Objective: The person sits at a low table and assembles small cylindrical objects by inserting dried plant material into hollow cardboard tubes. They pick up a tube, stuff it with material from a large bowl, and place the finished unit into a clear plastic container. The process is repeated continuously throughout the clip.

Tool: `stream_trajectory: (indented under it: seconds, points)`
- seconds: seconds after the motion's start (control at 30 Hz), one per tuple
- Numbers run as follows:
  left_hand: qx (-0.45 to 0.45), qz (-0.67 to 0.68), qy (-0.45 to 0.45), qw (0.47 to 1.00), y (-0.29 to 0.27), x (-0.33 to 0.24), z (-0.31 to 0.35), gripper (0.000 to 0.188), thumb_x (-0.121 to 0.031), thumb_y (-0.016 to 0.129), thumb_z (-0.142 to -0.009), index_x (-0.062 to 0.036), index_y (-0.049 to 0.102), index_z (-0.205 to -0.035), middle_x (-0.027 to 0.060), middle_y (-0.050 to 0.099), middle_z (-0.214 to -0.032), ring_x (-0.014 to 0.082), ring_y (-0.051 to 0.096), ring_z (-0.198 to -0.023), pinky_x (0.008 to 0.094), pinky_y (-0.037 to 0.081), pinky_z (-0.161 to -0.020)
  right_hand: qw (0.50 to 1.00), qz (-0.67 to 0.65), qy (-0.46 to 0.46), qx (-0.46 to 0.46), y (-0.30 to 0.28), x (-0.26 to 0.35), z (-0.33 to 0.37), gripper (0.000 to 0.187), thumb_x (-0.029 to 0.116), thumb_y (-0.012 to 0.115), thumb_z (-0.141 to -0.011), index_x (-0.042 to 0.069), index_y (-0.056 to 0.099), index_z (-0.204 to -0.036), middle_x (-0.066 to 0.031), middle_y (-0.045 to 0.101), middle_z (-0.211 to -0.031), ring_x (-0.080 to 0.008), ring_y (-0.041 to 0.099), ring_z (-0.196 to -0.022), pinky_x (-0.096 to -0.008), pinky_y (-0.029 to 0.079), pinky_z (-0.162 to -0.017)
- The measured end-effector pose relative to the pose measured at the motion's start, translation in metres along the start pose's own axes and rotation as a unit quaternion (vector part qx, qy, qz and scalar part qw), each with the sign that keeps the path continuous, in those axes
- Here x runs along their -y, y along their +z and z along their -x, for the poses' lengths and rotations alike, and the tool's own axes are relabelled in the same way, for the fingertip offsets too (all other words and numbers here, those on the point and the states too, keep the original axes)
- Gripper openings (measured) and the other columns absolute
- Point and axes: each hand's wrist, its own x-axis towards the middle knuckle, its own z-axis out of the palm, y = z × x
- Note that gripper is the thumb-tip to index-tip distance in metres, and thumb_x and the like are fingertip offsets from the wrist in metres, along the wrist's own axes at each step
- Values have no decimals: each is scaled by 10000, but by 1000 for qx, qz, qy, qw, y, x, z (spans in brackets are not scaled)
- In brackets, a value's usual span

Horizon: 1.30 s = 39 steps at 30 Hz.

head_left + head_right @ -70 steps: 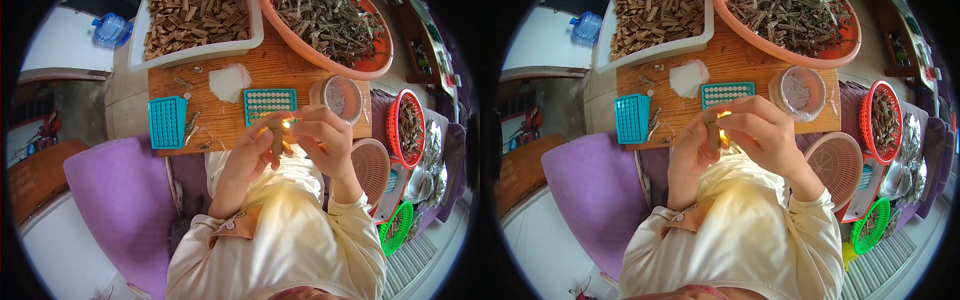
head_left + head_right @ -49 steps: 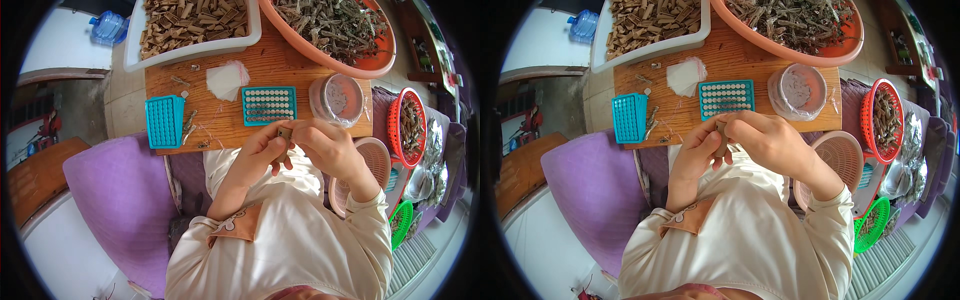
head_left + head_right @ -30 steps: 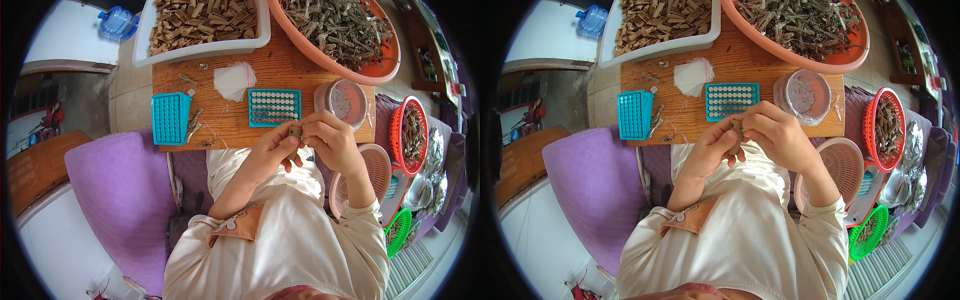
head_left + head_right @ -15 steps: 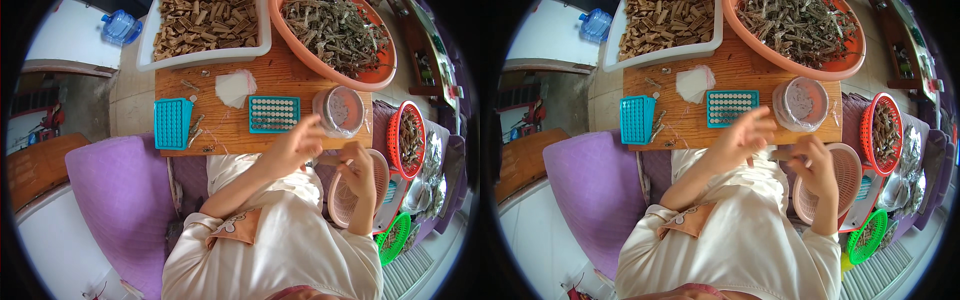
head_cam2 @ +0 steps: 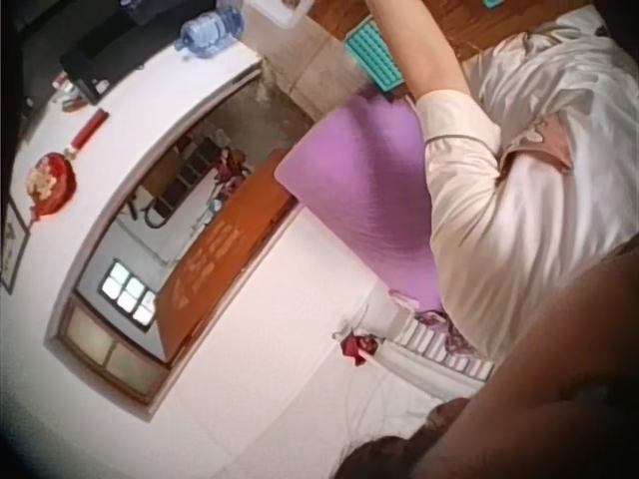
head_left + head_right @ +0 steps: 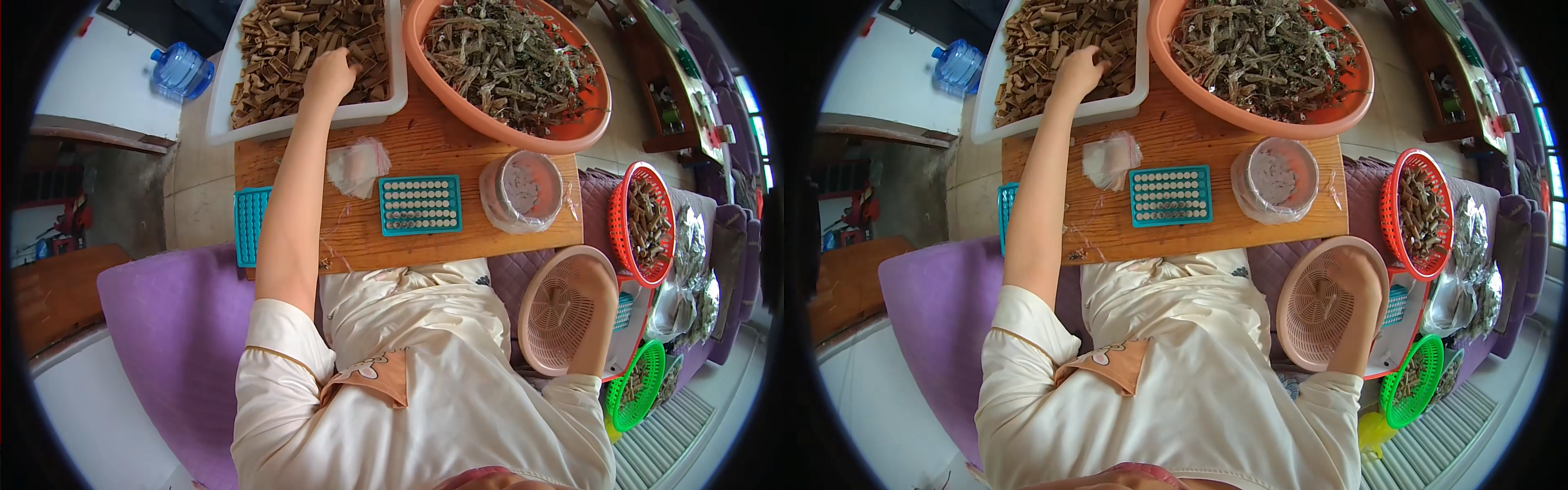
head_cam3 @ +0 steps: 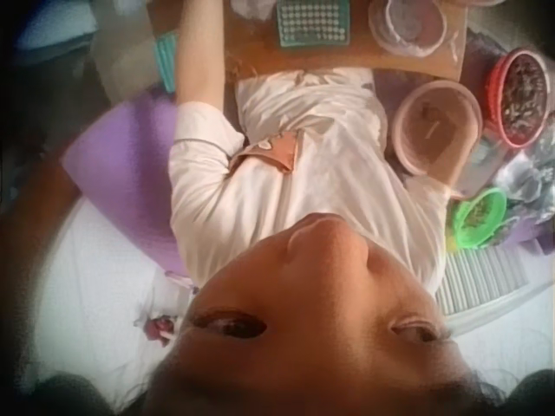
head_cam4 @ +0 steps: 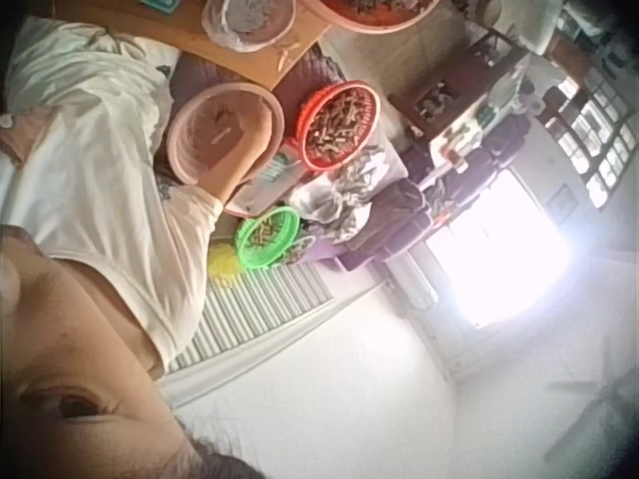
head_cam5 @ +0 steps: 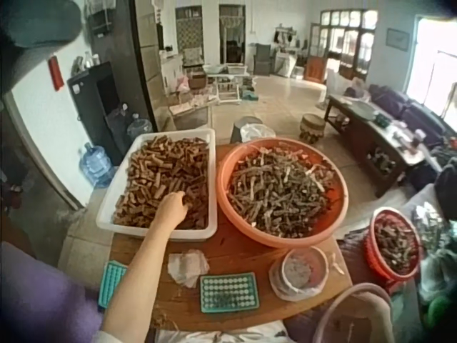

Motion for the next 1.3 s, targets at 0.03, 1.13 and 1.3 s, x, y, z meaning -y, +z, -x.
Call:
stream_trajectory:
  seconds: [0.03,1.13,1.3]
  points:
    - [16,-29,-10,999,-2,4,0,357,-251,586,-778,-71,540,-1082,115,546,-1076,280,529,-979,391,456,-785,991,-109,-12,-70,-29,17,-9,265,118,594,-684,33,578,-935,-168,583,-928,-286,573,-842,-350,451,-728]
    - [-110,282,-21,953,-30,-14,13,402,-57,400,-819,-66,309,-1210,191,535,-921,281,587,-670,383,455,-591,646,-418,-63,-635,-344,65,-213,191,176,486,-851,40,542,-973,-56,543,-783,-172,523,-717,-289,441,-584]
    - [-164,154,1,974,-25,-15,9,261,-31,447,-791,-60,493,-1046,148,507,-887,279,539,-775,377,442,-677,530,-581,-181,-591,-395,124,-153,124,125,482,-860,29,519,-928,-28,505,-702,-117,512,-625,-259,444,-520]
